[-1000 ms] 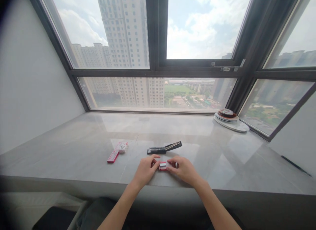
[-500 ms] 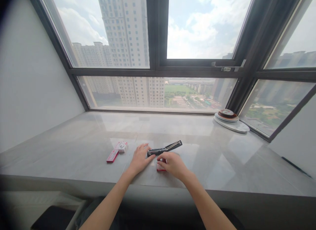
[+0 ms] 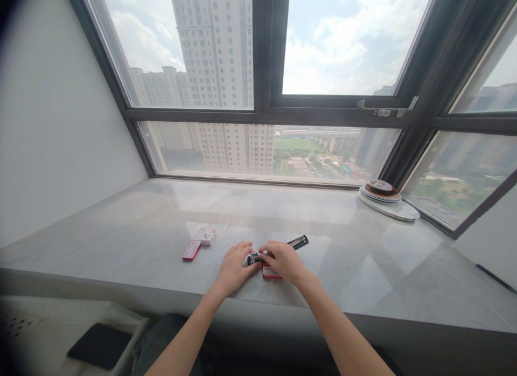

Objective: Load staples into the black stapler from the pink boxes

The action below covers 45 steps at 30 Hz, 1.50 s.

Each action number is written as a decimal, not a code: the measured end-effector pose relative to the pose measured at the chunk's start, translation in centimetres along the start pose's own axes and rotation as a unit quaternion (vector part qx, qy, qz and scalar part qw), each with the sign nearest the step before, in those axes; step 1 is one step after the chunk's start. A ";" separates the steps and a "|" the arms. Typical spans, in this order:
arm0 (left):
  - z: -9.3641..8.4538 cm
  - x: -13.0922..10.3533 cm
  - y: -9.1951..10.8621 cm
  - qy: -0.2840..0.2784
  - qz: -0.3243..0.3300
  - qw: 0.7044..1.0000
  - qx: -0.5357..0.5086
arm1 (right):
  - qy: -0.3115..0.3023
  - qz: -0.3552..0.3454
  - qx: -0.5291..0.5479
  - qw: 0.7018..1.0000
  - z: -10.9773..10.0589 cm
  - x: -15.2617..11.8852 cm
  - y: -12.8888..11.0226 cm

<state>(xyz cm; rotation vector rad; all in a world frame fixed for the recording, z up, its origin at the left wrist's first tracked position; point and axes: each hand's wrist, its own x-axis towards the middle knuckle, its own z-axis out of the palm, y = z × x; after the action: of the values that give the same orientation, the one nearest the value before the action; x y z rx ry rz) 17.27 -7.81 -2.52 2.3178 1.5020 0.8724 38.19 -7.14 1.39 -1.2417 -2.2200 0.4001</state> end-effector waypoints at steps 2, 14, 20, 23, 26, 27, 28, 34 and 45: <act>0.0 -0.1 -0.1 0.001 0.003 1.000 -0.002 | -0.006 0.003 -0.008 1.000 -0.1 0.1 0.0; 0.0 0.0 0.1 0.008 0.001 1.000 0.005 | 0.026 0.104 -0.032 0.994 -0.2 -1.1 -1.3; 0.1 0.1 -0.1 0.008 0.000 1.000 -0.012 | 0.035 0.151 0.101 0.983 -1.3 -3.6 0.7; 0.1 0.2 -0.2 0.006 -0.010 1.000 -0.024 | -0.021 0.270 0.169 0.948 -3.6 -5.7 4.0; 0.0 0.2 -0.2 0.001 -0.019 0.999 -0.033 | 0.003 0.296 0.281 0.913 -5.7 -6.5 6.1; 0.0 0.3 -0.1 0.000 -0.022 0.999 -0.033 | 0.018 0.279 0.315 0.907 -6.2 -6.2 6.2; 0.0 0.3 -0.1 -0.001 -0.024 0.999 -0.034 | 0.027 0.256 0.343 0.904 -6.4 -5.8 6.1; -0.2 0.2 0.1 -0.007 -0.023 0.999 -0.031 | 0.010 0.127 0.326 0.937 -5.1 -0.8 2.8; -0.3 0.2 0.1 -0.015 -0.011 1.000 -0.018 | -0.057 0.073 0.108 0.990 -1.5 1.5 0.4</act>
<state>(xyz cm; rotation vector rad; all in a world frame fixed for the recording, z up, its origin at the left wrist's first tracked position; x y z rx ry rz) 17.26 -7.69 -2.19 2.2751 1.4851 0.8476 38.74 -5.67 2.83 -1.2936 -2.1186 0.7666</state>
